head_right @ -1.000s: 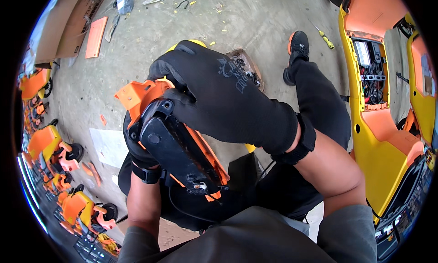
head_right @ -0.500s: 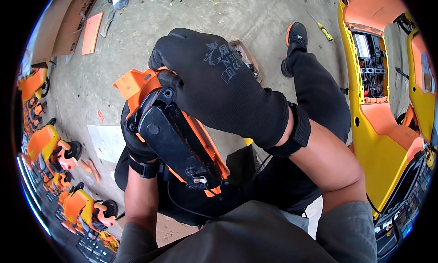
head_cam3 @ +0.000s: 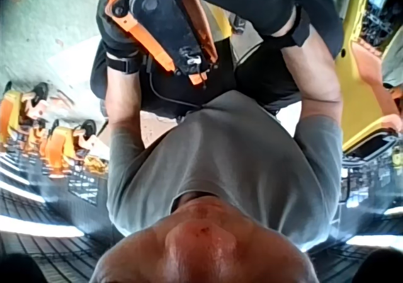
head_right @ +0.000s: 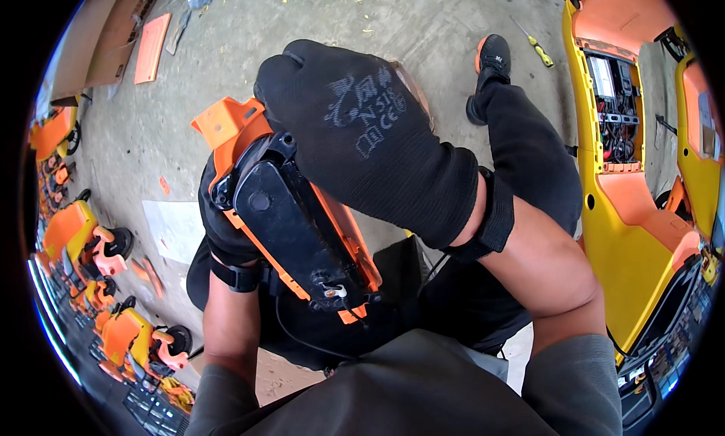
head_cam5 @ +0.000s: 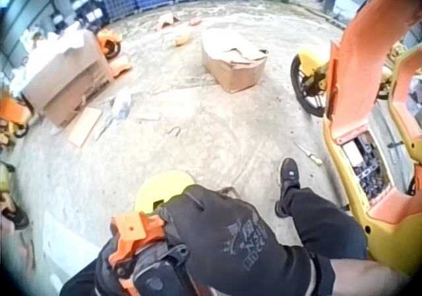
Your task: The person removes a screw from an orange housing with a power drill, detaches a small plastic cover, and then fits the assembly into a yellow body panel.
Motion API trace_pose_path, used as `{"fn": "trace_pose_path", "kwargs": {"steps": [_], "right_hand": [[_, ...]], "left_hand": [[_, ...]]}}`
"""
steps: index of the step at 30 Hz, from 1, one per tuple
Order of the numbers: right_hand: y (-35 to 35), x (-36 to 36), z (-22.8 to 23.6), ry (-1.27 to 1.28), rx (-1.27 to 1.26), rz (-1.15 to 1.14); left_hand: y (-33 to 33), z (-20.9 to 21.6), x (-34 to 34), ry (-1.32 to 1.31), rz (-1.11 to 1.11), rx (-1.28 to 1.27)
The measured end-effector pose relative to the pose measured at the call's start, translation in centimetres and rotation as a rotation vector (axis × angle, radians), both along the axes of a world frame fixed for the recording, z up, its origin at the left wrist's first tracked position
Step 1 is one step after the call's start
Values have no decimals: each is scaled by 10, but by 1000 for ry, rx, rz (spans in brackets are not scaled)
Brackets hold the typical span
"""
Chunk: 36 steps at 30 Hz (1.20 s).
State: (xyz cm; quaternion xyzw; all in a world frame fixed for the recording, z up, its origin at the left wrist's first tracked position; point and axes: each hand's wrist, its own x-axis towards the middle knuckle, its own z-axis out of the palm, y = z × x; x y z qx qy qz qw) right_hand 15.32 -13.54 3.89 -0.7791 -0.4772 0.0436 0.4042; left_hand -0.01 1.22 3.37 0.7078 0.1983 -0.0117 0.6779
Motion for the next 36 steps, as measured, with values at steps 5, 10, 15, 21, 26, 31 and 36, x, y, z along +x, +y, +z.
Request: {"fn": "trace_pose_path", "kwargs": {"steps": [5,10,15,21,26,31,36], "right_hand": [[1,1,1,9,66,7],[4,0,3,-18,83,15],[8,0,11,24,0,35],[9,4,5,137,22,45],[11,2,7,125,55,52],[15,1,5,211,126,35],[16,10,-6,272,159,34]], "left_hand": [[3,-1,-4,-41,-5,9],[7,0,-7,-59,11,29],[12,-7,-8,-127,-23,105],[7,-6,-9,-166,21,70],[9,-8,-10,-197,5,-16],[6,0,-6,-160,92,-631],[13,-17,-16,-288,122,-939]]}}
